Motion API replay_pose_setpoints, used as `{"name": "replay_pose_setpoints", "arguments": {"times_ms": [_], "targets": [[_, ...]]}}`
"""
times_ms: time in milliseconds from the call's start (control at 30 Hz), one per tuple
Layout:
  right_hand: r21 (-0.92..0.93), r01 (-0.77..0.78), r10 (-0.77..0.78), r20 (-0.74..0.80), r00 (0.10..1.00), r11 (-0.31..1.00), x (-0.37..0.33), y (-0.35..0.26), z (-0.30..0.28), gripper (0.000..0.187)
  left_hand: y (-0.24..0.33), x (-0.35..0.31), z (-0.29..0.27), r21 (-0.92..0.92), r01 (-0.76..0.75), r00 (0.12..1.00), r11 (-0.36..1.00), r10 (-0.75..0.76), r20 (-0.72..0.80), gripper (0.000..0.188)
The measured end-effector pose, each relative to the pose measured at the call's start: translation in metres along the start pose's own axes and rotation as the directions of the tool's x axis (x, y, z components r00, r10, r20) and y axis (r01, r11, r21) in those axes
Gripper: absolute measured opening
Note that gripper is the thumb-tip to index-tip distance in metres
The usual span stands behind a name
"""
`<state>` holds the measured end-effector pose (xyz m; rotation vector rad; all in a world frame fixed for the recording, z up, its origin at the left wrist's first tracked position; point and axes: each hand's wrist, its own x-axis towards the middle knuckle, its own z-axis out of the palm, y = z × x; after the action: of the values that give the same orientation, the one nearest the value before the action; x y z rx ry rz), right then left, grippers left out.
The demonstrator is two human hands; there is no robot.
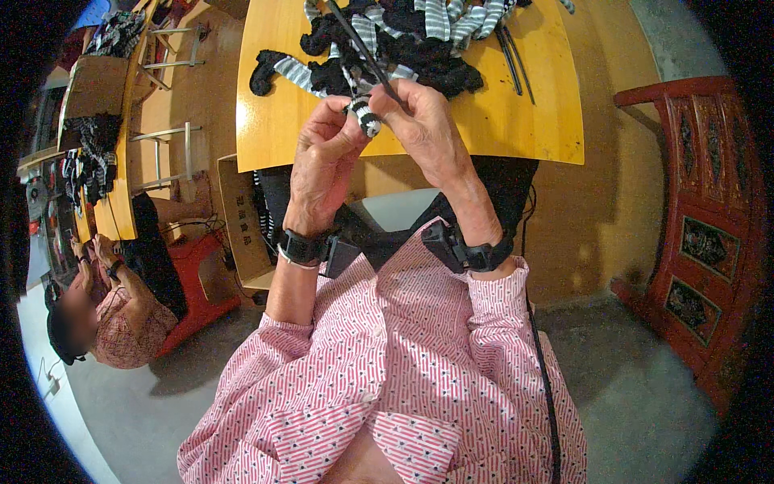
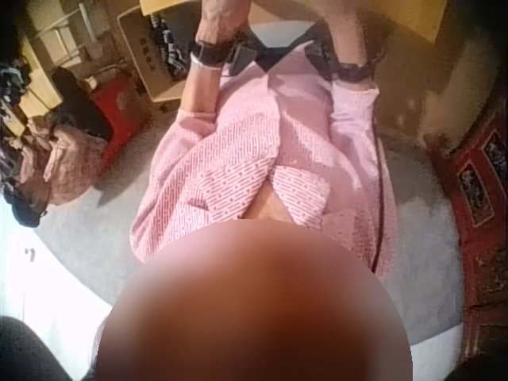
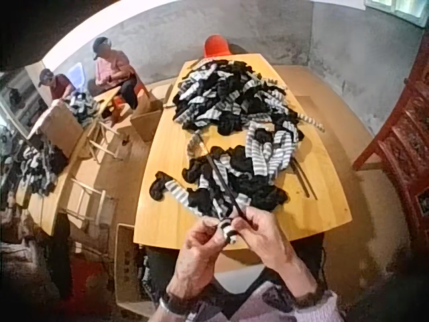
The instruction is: The recorder is wrapping pieces of striped fabric around black rods at a workstation.
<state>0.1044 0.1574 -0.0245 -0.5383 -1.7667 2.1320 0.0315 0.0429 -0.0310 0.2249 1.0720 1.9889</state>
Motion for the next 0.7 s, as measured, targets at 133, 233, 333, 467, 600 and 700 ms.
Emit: {"name": "replay_pose_setpoints", "arguments": {"times_ms": [133,233,333,467,600,700], "targets": [[0.145,-0.205,0.204,0.025,0.979,0.968,-0.006,0.006,0.000,0.023,0.000,-0.003,0.000,0.003,0.028,0.999,1.000,-0.028,-0.024,0.012],[0.090,-0.051,0.062,-0.129,0.990,0.995,-0.005,0.010,0.004,0.021,-0.002,-0.002,0.003,-0.013,0.021,0.999,1.000,-0.022,-0.037,0.011],[-0.068,0.086,-0.099,-0.212,0.972,0.994,-0.001,0.027,0.009,0.016,-0.004,-0.002,0.000,-0.044,0.026,0.998,0.999,-0.029,-0.063,0.010],[-0.102,0.028,-0.051,-0.236,0.970,0.994,-0.001,0.026,0.010,0.014,-0.005,-0.005,-0.001,-0.113,0.064,0.996,0.992,-0.069,-0.048,0.011],[0.072,0.012,0.000,-0.173,0.985,0.997,-0.002,0.022,0.010,0.013,-0.003,-0.003,-0.007,-0.113,0.059,0.995,0.992,-0.049,0.088,0.012],[0.098,0.019,-0.006,-0.125,0.992,0.995,-0.004,0.016,0.011,0.015,0.001,0.000,-0.015,-0.148,0.170,0.940,0.974,-0.116,0.321,0.019]]}}
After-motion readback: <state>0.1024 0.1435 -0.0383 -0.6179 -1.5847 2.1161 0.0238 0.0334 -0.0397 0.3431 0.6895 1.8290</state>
